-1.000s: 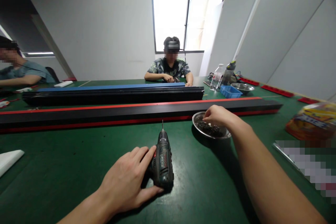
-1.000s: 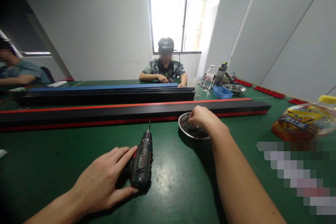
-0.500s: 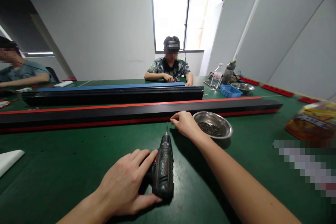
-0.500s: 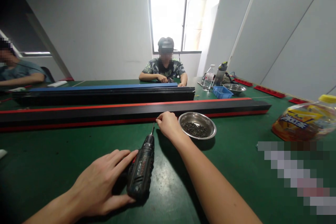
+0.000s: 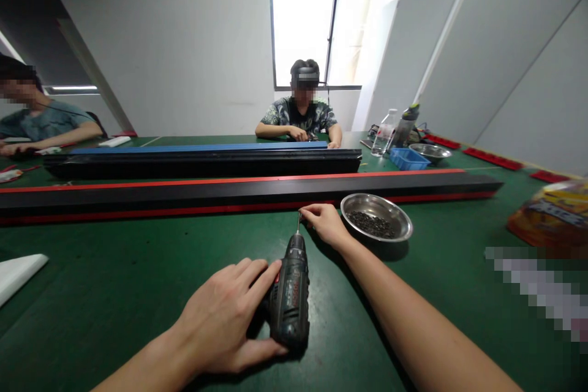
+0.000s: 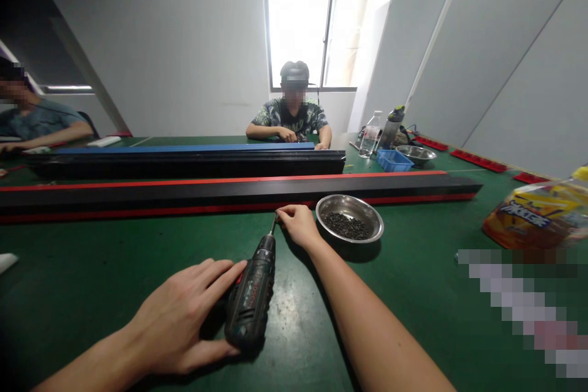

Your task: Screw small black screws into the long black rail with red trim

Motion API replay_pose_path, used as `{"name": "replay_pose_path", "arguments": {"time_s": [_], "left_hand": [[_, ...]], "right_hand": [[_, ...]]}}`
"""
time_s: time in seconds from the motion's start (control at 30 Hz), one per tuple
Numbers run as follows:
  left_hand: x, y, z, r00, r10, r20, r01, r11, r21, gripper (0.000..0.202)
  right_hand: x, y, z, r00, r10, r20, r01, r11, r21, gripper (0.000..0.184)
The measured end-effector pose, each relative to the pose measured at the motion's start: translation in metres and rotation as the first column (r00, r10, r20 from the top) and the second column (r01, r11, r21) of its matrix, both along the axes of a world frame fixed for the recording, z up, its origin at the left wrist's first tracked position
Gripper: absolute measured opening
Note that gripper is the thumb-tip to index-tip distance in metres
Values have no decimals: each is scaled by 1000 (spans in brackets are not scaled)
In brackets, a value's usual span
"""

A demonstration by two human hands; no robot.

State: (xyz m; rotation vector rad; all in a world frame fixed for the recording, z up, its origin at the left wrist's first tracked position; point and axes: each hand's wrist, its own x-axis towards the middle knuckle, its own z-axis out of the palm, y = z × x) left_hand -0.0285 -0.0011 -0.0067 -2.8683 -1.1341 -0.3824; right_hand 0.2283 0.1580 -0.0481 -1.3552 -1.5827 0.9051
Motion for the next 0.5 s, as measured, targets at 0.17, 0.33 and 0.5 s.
{"name": "replay_pose_path", "arguments": {"time_s": [0.17, 0.33, 0.5], "left_hand": [[0, -1, 0, 1000, -1, 4, 1, 1000, 13, 96], [0, -3, 1, 1000, 2, -8, -2, 1000, 14, 97], [0, -4, 2, 1000, 14, -13, -14, 1000, -9, 98]], "right_hand": [[2, 1, -4, 997, 23, 77, -25, 999, 24, 26], [2, 4, -10, 993, 43, 112, -49, 997, 55, 32], [0, 2, -6, 995, -7, 102, 3, 999, 39, 43]]}}
